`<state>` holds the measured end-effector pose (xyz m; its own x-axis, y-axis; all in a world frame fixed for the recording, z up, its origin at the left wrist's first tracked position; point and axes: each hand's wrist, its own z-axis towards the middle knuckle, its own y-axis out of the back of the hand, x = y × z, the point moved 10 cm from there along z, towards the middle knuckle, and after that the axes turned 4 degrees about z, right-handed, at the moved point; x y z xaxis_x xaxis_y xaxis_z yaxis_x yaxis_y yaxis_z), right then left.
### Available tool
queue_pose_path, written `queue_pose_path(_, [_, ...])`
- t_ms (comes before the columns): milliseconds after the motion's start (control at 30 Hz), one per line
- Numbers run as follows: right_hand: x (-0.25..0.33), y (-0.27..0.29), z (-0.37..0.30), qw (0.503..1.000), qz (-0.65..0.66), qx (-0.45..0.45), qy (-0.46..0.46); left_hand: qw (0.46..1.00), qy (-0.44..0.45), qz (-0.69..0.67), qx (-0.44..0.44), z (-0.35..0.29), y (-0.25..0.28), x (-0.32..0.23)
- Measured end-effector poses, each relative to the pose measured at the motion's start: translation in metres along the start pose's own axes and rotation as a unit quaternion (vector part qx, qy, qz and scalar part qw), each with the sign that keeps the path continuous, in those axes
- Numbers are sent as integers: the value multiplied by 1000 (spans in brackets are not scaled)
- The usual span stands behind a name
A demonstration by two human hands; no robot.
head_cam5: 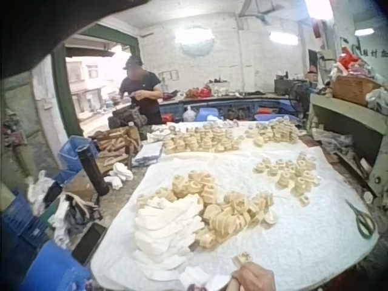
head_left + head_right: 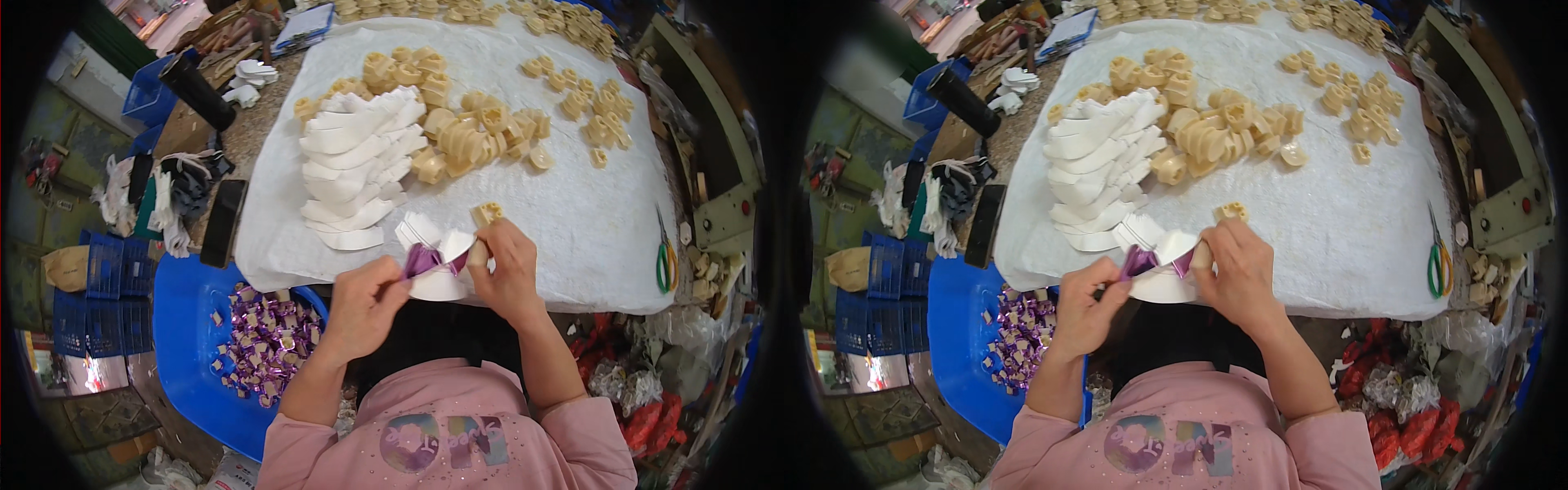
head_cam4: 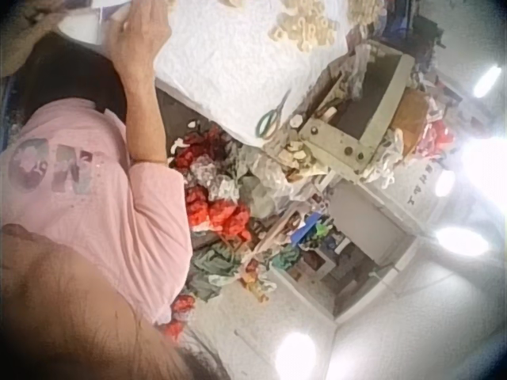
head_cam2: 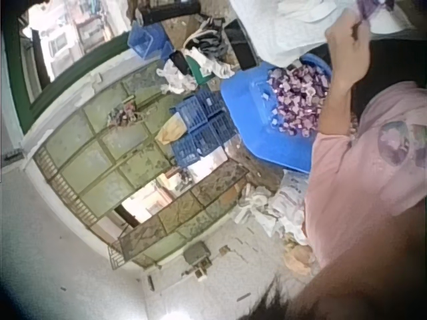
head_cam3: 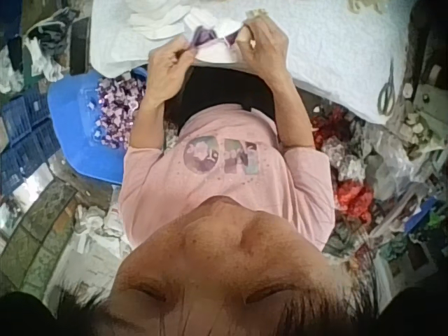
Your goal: The person is assembling two small cream-colored shoe components and wrapping them in purple adhesive material.
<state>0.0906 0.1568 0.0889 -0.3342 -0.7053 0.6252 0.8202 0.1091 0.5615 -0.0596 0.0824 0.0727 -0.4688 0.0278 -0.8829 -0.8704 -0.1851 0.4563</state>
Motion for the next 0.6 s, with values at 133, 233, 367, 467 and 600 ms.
queue_pose_path(133, [-19,14,-2,997,-8,-66,-38,998,39,-45,-31,-6,-1,18])
queue_pose_path(233, [-32,23,-4,991,26,-102,-86,993,37,-93,-64,-7,-5,23])
queue_pose_path(367, [-43,28,-6,987,18,-103,-118,988,41,-129,-79,-10,-9,36])
queue_pose_path(467, [-48,36,-6,986,20,-127,-111,991,46,-96,-83,-14,-4,47])
queue_pose_path(600, [-103,64,-23,919,236,-198,-248,962,87,-188,-177,-22,23,74])
